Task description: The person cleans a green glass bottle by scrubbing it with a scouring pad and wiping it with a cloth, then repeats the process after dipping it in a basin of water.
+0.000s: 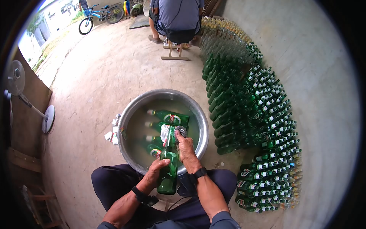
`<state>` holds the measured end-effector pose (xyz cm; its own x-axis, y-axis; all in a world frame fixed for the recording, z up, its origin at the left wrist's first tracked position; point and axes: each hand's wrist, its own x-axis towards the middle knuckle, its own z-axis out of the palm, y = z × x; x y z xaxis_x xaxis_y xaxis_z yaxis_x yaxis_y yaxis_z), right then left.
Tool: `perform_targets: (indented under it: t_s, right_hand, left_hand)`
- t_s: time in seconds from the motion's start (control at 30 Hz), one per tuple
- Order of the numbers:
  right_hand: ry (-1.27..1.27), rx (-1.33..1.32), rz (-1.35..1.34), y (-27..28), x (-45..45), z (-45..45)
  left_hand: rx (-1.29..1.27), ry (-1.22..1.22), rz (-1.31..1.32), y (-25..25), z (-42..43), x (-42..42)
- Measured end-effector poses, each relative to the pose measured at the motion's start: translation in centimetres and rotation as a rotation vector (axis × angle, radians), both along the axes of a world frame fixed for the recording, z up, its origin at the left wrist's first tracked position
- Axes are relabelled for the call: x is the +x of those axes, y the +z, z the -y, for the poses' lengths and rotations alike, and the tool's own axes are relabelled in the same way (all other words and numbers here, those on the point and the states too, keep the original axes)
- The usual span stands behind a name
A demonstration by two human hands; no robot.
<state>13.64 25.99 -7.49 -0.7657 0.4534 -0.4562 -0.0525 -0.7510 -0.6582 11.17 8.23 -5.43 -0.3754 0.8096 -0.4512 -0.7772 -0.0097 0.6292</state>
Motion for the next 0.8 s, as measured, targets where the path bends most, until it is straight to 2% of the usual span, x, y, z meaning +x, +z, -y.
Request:
perform_targets:
  t_s: [0.13, 0.27, 0.37, 0.47, 0.6, 0.67, 0.8]
  right_hand:
    - [-0.001, -0.037, -0.032, 1.5, 0.4, 0.2]
    - [0.004, 0.040, -0.050, 2.9, 0.5, 0.7]
    - [0.064, 0.305, 0.007, 1.2, 0.3, 0.7]
    - [0.034, 0.254, 0.077, 0.4, 0.0, 0.9]
    - [-0.018, 0.132, 0.042, -0.8, -0.4, 0.4]
    - [-0.020, 0.153, 0.064, -1.1, -0.2, 0.1]
    - [-0.054, 0.092, 0.050, -1.9, -0.2, -0.1]
  left_hand:
    - [0.034, -0.003, 0.152, 1.1, 0.3, 0.0]
    - [0.038, 0.003, 0.088, 0.4, -0.1, -0.1]
    - [-0.067, 0.020, -0.247, 0.3, -0.5, 0.4]
    - [-0.071, 0.021, -0.250, 0.5, -0.4, 0.7]
    - [-0.079, -0.012, -0.266, -0.4, -0.3, 0.4]
    - [-0.063, -0.047, -0.200, -0.9, -0.3, 0.3]
    - [-0.085, -0.073, -0.232, -0.9, -0.2, 0.3]
